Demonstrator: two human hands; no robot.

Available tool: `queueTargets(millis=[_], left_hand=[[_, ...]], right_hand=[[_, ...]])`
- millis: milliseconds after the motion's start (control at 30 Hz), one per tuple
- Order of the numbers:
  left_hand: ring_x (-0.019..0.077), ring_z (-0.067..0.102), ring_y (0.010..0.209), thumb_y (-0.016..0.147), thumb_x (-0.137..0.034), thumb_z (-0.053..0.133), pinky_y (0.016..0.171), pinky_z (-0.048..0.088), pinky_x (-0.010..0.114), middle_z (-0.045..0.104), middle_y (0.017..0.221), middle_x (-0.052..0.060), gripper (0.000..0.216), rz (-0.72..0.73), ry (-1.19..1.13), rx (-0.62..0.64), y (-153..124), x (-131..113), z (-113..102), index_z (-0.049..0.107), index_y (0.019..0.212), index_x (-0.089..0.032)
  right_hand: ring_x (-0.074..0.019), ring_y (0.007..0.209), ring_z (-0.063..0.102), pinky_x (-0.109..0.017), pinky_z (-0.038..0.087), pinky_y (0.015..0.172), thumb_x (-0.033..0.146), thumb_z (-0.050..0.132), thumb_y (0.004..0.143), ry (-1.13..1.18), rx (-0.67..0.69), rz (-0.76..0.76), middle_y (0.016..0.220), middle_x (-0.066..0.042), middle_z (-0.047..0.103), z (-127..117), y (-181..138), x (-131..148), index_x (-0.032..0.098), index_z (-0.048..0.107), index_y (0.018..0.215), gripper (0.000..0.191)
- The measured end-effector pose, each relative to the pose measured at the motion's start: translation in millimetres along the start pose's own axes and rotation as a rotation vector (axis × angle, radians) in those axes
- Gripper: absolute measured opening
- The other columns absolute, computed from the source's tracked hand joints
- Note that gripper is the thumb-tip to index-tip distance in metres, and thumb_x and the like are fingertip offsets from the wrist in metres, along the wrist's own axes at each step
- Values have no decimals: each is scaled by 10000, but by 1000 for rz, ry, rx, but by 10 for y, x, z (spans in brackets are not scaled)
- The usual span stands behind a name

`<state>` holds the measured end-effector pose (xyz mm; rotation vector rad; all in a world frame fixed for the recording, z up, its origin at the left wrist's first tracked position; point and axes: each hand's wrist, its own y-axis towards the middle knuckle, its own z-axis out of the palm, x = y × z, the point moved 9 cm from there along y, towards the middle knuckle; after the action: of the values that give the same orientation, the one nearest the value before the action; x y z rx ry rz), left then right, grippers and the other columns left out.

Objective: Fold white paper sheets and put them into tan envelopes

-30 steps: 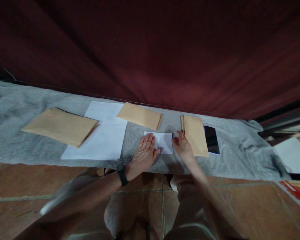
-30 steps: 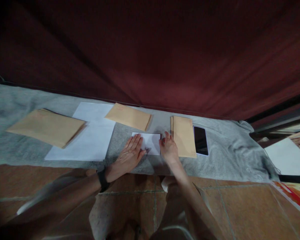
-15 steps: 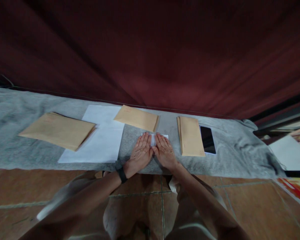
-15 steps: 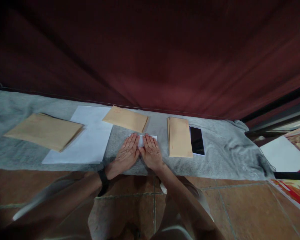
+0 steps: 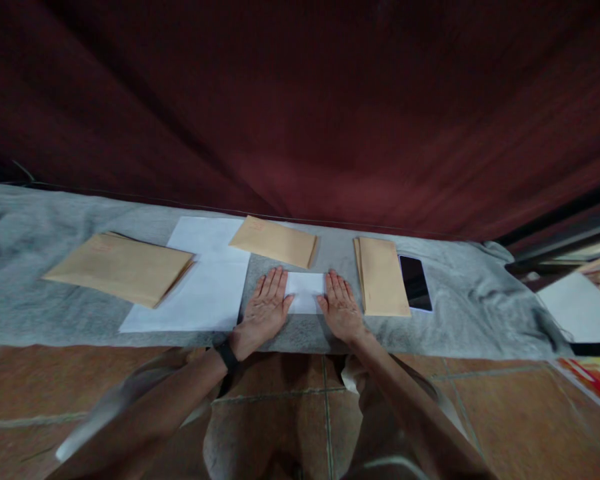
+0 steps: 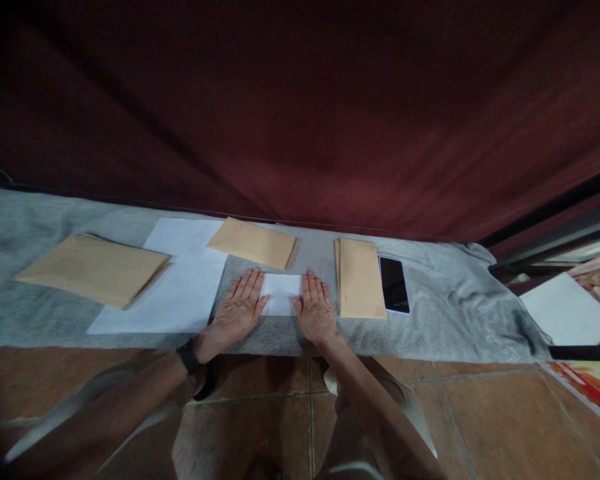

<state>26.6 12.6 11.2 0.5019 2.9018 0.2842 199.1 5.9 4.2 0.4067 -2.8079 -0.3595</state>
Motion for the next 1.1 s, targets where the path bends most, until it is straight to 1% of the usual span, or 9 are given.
queueTargets(millis=[233,333,400,533,700,867,933,1033,1100], left_hand=[[307,301,1538,1041,-435,323,1242,300,513,385,1619,196,662,-27,-8,-47,61,104,-128,314,1589,-63],[315,250,1556,1045,-452,326,1244,296,518,336,1646,193,680,-8,-35,-107,182,100,-276,276,1600,-63],[322,212,1566,1038,-412,350,1242,298,520,298,1661,199,676,-4,-51,-131,272,107,-323,253,1603,-53],[346,225,1558,1005,-339,414,1221,329,507,273,1658,243,668,-32,-38,-65,418,174,-184,298,1571,-5],[354,344,1513,1003,-430,444,1188,363,514,380,1598,270,665,-80,43,42,476,303,64,406,1520,-15],[350,364,1503,1008,-455,434,1198,347,519,418,1579,258,658,-56,71,36,473,304,88,437,1513,-33],[352,350,1509,1011,-444,426,1198,349,520,399,1585,267,664,-62,68,55,476,292,84,427,1517,-14],[359,322,1520,1015,-437,419,1215,327,509,350,1603,280,683,-82,73,106,485,282,90,414,1519,24],[361,311,1523,1013,-436,431,1225,315,494,330,1611,279,693,-97,74,131,488,286,96,410,1520,35]], right_hand=[[-319,1433,466,-552,381,1175,362,423,1039,116,-80,98,1520,-212,521,-172,185,-183,99,493,1487,525],[-282,1311,583,-460,495,1085,323,408,1029,321,-151,144,1411,-194,616,-266,476,-200,119,555,1424,469],[-233,1142,680,-366,560,973,273,398,1014,483,-138,182,1315,-158,675,-214,685,-145,146,592,1374,429],[-211,1024,706,-318,565,904,183,424,961,604,-38,281,1176,-110,725,43,959,11,166,644,1266,376],[-212,864,700,-302,559,781,125,461,893,556,-8,321,960,-82,732,171,1050,5,183,700,1037,285],[-199,974,706,-292,561,858,111,452,897,597,-51,344,1106,-103,725,158,1100,-71,189,677,1203,387],[-206,1003,704,-316,563,897,103,458,889,617,-81,347,1143,-108,717,139,1115,-52,195,665,1244,421],[-230,1184,648,-359,521,1018,81,471,865,606,-128,315,1334,-141,644,87,1137,23,186,623,1327,497],[-249,1224,626,-380,491,1056,78,491,851,655,-105,351,1347,-158,636,124,1144,23,168,628,1314,491]])
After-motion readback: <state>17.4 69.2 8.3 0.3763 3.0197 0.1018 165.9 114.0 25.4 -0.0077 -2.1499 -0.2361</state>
